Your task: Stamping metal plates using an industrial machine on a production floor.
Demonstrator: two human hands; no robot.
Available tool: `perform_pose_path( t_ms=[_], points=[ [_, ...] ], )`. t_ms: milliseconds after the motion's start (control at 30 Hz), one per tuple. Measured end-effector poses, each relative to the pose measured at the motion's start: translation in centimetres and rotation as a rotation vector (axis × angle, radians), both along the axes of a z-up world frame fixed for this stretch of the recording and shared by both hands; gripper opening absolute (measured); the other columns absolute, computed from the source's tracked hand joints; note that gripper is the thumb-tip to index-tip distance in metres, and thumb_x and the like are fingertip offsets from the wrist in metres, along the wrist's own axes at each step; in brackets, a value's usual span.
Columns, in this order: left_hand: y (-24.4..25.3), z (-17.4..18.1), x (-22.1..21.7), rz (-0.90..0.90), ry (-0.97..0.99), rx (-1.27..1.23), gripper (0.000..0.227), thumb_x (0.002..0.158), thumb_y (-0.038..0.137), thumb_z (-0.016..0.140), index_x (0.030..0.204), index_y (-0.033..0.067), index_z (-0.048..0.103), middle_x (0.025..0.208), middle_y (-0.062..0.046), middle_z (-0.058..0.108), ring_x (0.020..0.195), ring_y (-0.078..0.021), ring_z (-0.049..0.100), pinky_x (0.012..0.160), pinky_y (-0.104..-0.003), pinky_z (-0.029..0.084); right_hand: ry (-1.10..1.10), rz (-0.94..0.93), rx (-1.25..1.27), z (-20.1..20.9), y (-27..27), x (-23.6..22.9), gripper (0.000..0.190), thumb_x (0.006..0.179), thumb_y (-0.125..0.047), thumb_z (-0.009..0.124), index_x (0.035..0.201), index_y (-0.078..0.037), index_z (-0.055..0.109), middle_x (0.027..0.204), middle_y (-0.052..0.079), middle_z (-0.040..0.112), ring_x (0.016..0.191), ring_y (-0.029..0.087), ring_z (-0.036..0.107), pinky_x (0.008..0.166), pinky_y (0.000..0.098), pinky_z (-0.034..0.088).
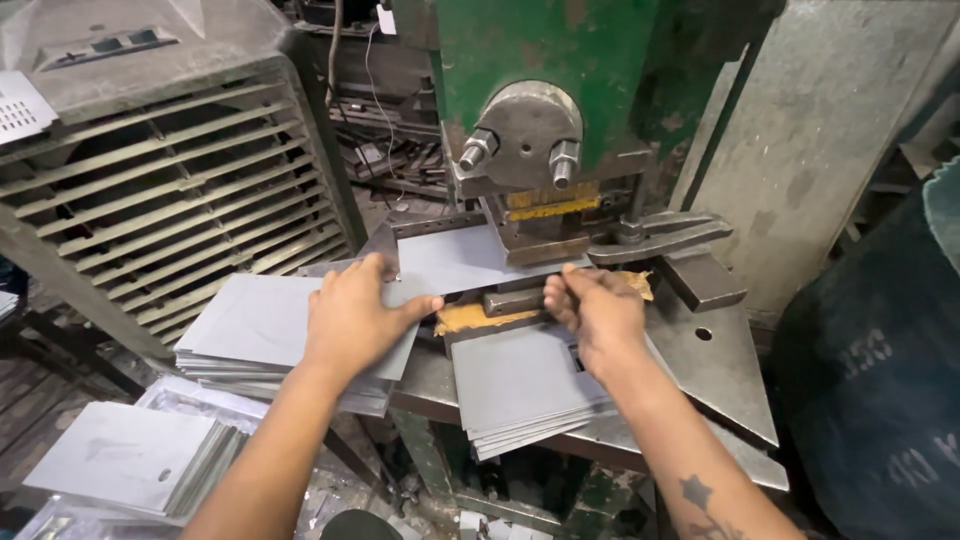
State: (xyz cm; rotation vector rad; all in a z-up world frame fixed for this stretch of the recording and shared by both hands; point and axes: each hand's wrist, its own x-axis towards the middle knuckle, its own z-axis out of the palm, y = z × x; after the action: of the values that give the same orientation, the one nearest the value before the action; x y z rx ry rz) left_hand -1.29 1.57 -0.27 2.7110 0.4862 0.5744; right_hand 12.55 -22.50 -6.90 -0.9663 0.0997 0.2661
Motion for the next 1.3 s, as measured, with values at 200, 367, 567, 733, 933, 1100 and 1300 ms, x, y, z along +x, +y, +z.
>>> perform_pose_path(
  t_ms=[200,367,567,733,933,1100,1300],
  points=[
    [-0.4,0.2,0.9,0.055,-0.031,-0.02,0.076,0.064,0.065,0.087,0.111,0.0084,0.07,0.104,-0.007,0.075,0.107,-0.033,0.065,0.092,-0.05,0.047,-0.008,-0.009,-0.243,0.3,0.5,-1.2,0.023,0.094,-0.026,0.073,0.087,-0.006,0.064,0.077,0.005,0.07,0.061,0.012,0.066,0.054,0.0265,0.057],
    [-0.8,0.5,1.3,0.088,-0.008,-0.035,0.077,0.062,0.064,0.088,0.113,0.0091,0.069,0.102,-0.005,0.075,0.105,-0.0312,0.066,0.092,-0.049,0.047,-0.044,0.012,-0.263,0.2,-0.2,-0.9,0.025,0.093,-0.027,0.074,0.086,-0.007,0.064,0.078,0.004,0.07,0.062,0.01,0.066,0.054,0.0255,0.057],
    [-1.6,0.2,1.9,0.061,-0.097,-0.051,0.08,0.06,0.06,0.09,0.119,0.0094,0.068,0.098,-0.005,0.077,0.101,-0.0303,0.068,0.089,-0.05,0.048,-0.02,-0.025,-0.252,-0.1,-0.7,-0.3,0.022,0.093,-0.026,0.075,0.086,-0.007,0.065,0.079,0.003,0.07,0.063,0.01,0.066,0.055,0.0246,0.056],
    [-1.7,-0.4,2.0,0.044,-0.116,-0.103,0.081,0.061,0.059,0.09,0.12,0.0087,0.067,0.098,-0.005,0.077,0.101,-0.0294,0.069,0.089,-0.048,0.049,-0.058,-0.024,-0.22,-0.4,-0.9,0.1,0.022,0.094,-0.025,0.074,0.086,-0.007,0.064,0.078,0.003,0.069,0.062,0.01,0.064,0.055,0.0246,0.055],
    [-2.1,-0.6,1.4,0.048,-0.174,-0.075,0.074,0.063,0.057,0.09,0.115,0.008,0.069,0.1,-0.006,0.075,0.102,-0.0313,0.065,0.091,-0.048,0.046,-0.037,0.007,-0.218,-0.3,-1.3,-0.5,0.015,0.091,-0.02,0.075,0.089,-0.008,0.066,0.079,0.003,0.068,0.065,0.01,0.065,0.059,0.0262,0.058],
    [-2.1,-0.5,1.5,0.048,-0.16,-0.057,0.071,0.065,0.057,0.089,0.113,0.0092,0.069,0.103,-0.005,0.074,0.103,-0.0314,0.064,0.092,-0.047,0.046,-0.047,-0.017,-0.191,-0.7,-1.1,0.0,0.018,0.093,-0.02,0.075,0.087,-0.007,0.064,0.079,0.004,0.069,0.065,0.013,0.065,0.06,0.0273,0.058],
    [-2.1,-0.7,1.7,0.047,-0.175,-0.066,0.073,0.064,0.057,0.089,0.115,0.009,0.068,0.103,-0.004,0.074,0.102,-0.0311,0.064,0.092,-0.047,0.045,-0.02,-0.014,-0.218,-0.3,-1.1,-0.2,0.017,0.093,-0.021,0.074,0.087,-0.008,0.064,0.078,0.004,0.068,0.065,0.012,0.065,0.059,0.0279,0.058]
  ],
)
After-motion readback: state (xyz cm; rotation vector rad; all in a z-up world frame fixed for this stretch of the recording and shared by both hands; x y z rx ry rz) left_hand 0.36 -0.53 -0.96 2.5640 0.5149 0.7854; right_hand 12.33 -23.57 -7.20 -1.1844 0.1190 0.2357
